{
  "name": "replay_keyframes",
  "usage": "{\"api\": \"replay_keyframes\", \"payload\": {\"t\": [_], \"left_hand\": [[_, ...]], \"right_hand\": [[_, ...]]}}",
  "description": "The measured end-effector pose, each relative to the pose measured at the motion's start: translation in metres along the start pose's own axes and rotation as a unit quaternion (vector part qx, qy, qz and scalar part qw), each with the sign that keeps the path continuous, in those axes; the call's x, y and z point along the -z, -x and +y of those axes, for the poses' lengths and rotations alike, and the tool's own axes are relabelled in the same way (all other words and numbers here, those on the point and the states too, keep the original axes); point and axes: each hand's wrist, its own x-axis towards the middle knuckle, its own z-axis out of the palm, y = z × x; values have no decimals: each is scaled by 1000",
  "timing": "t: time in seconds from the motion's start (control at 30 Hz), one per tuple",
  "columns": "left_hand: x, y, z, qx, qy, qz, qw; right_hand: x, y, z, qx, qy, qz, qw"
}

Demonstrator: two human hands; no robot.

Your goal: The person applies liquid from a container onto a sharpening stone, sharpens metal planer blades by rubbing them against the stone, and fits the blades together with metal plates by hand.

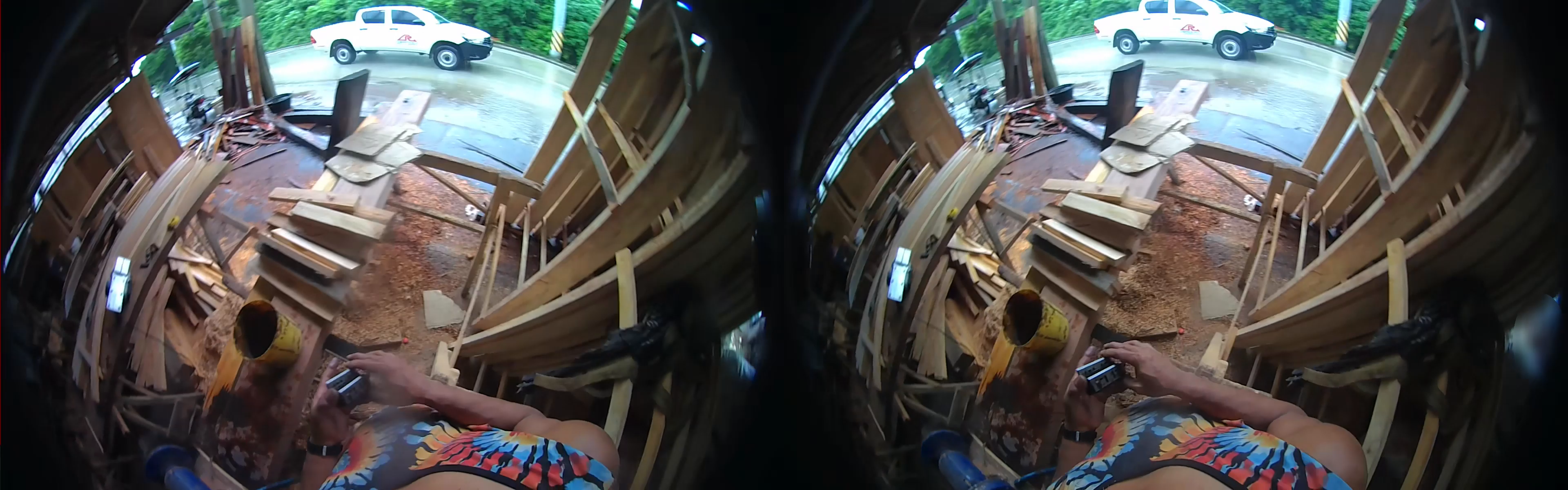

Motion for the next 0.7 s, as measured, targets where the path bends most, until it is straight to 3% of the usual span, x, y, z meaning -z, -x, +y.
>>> {"api": "replay_keyframes", "payload": {"t": [0.17,0.27,0.43,0.7], "left_hand": [[-3,2,0,12,-11,2,1000],[-1,2,5,13,-36,0,999],[27,2,-12,12,-47,7,999],[17,9,-12,10,-8,35,999]], "right_hand": [[7,8,-11,-10,-2,22,1000],[-11,6,9,48,56,41,996],[10,0,-23,41,-29,-11,999],[9,-3,-29,37,-11,-25,999]]}}
